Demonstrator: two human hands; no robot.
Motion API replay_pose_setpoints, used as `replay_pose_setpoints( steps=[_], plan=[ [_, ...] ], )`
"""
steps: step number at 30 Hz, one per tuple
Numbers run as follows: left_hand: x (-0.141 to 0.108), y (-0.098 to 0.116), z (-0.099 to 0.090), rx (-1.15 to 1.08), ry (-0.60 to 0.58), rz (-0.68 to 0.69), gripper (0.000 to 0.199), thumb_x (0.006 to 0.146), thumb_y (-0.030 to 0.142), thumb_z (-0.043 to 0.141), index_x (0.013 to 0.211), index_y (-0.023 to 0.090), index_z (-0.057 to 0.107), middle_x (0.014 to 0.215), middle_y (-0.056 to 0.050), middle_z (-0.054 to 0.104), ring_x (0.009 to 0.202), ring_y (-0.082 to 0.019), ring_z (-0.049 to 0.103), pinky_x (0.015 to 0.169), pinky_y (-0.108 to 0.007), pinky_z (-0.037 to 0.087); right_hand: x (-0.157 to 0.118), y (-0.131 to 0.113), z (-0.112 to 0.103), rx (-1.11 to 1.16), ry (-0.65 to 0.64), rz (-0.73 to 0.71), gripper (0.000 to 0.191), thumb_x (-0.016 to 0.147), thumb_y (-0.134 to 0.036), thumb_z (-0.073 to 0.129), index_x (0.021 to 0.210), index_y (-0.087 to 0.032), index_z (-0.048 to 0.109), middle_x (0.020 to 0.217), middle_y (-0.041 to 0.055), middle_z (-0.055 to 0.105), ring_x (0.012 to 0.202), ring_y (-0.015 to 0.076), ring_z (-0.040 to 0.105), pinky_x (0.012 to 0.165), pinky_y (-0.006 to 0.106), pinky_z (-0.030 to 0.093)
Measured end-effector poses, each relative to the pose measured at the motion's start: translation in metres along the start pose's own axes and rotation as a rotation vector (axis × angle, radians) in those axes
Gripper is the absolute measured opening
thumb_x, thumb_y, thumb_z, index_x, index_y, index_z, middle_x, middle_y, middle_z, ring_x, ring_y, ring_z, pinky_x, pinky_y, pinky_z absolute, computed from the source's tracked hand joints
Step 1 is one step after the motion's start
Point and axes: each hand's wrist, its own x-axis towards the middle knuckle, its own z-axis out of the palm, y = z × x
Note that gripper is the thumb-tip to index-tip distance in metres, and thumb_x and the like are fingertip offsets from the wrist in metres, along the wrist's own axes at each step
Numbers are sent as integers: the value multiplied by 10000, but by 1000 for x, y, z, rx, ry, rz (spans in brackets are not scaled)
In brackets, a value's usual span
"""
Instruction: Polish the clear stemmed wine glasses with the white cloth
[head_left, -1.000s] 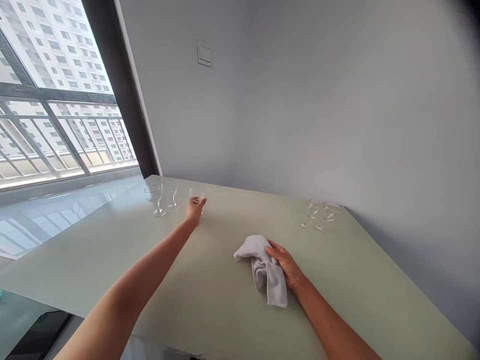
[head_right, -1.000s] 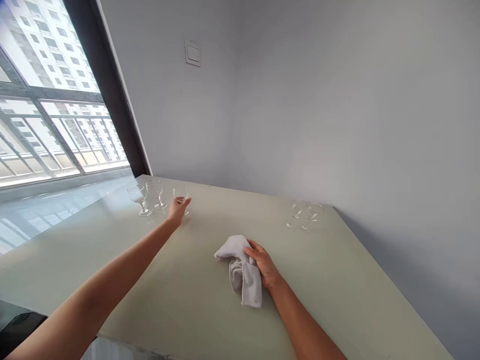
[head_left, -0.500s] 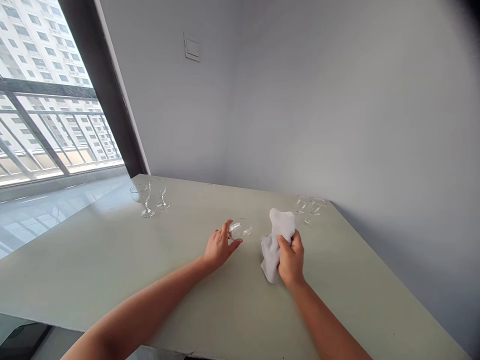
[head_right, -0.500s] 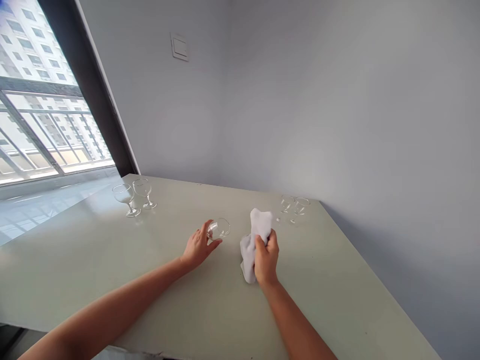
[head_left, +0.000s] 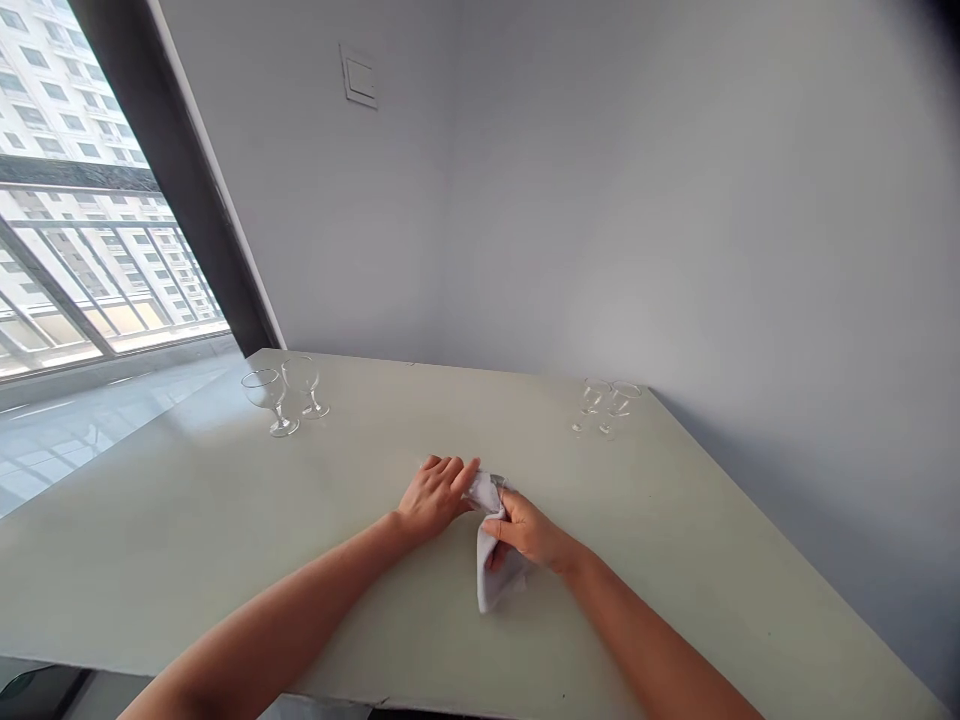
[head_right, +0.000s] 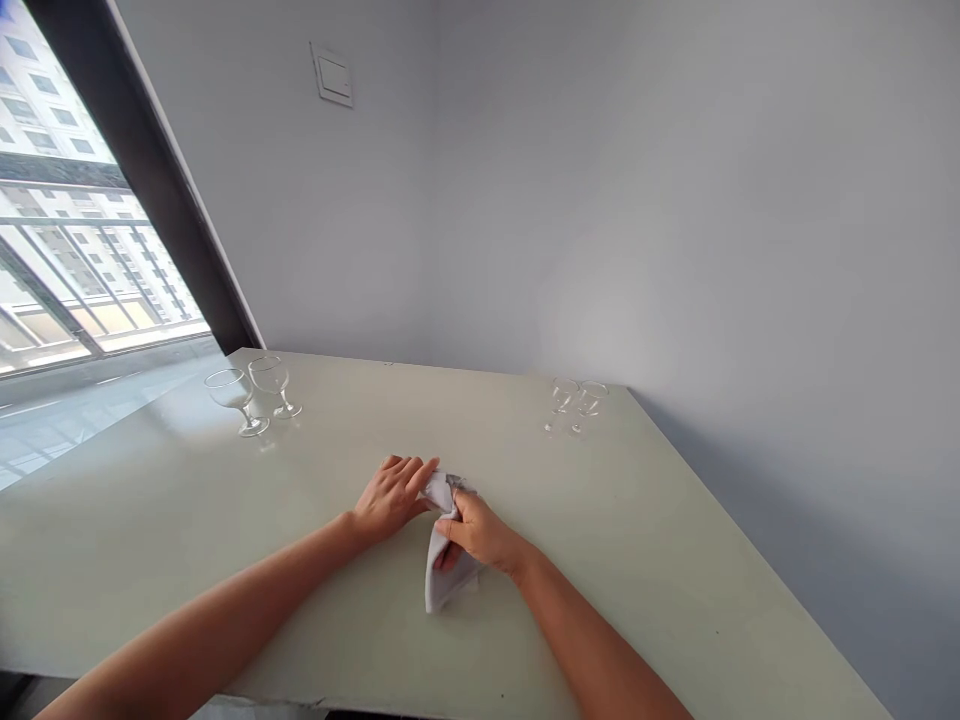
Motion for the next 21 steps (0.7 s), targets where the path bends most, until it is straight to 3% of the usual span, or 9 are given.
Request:
replay_pose_setpoints(
  steps=[3, 6, 9, 11, 14, 18, 19, 20, 21],
  plan=[
    [1, 3, -5, 14, -3, 30, 512, 820, 456, 459, 1229, 154, 404, 797, -63, 571, 732, -192, 545, 729, -356, 377, 10, 9, 0, 71, 109, -10, 234, 758, -348, 566, 925, -184, 549, 552, -23, 583, 466, 146, 581, 480, 268, 469],
    [3, 1, -11, 87, 78, 1, 445, 837, 332, 478, 1259, 228, 386, 870, -60, 590, 833, -199, 550, 869, -419, 320, 19, 14, -2, 304, 233, -32, 218, 731, -365, 608, 826, -182, 538, 485, -54, 532, 378, 101, 513, 421, 220, 420],
    [4, -5, -16, 36, 71, 24, 358, 859, 311, 444, 1210, 244, 446, 842, -49, 610, 792, -173, 553, 840, -387, 334, 21, 13, -6, 453, 231, -41, 235, 725, -375, 623, 812, -178, 529, 442, -76, 486, 348, 73, 457, 405, 197, 393],
    [4, -9, -17, -92, -12, 0, 392, 838, 417, 456, 1176, 220, 482, 783, -39, 617, 716, -158, 548, 745, -334, 365, 16, 9, -8, 363, 182, -47, 250, 716, -375, 633, 837, -175, 545, 494, -63, 523, 379, 86, 498, 424, 208, 411],
    [5, -14, -21, -421, -217, -163, 516, 754, 570, 484, 1124, 213, 519, 707, -4, 599, 637, -132, 529, 622, -260, 370, 3, -1, -12, 93, 99, -53, 239, 715, -365, 629, 856, -178, 581, 605, -36, 583, 497, 133, 597, 504, 240, 455],
    [6, -16, -29, -998, -737, -189, 529, 789, 622, 341, 849, 157, 586, 595, 8, 541, 514, -94, 487, 501, -208, 370, -10, -13, -19, -12, -65, -8, 192, 714, -353, 621, 780, -175, 591, 626, -27, 597, 535, 158, 623, 536, 261, 460],
    [7, -15, -31, -1061, -813, -177, 547, 806, 617, 297, 800, 149, 581, 592, 0, 546, 507, -94, 492, 496, -210, 380, -11, -12, -20, 9, -81, 2, 197, 707, -355, 627, 768, -172, 589, 616, -27, 597, 517, 156, 618, 521, 257, 455],
    [7, -14, -32, -1060, -821, -184, 554, 818, 609, 268, 792, 151, 579, 605, -9, 560, 516, -100, 504, 504, -215, 391, -9, -11, -21, 38, -76, 10, 207, 700, -358, 635, 766, -167, 588, 604, -27, 594, 500, 152, 612, 505, 249, 448],
    [8, -11, -33, -994, -753, -206, 543, 828, 596, 259, 824, 160, 582, 636, -19, 582, 548, -110, 524, 528, -224, 404, -6, -8, -22, 77, -48, 19, 223, 692, -362, 646, 771, -162, 588, 591, -29, 589, 483, 146, 604, 489, 240, 440]
  ],
)
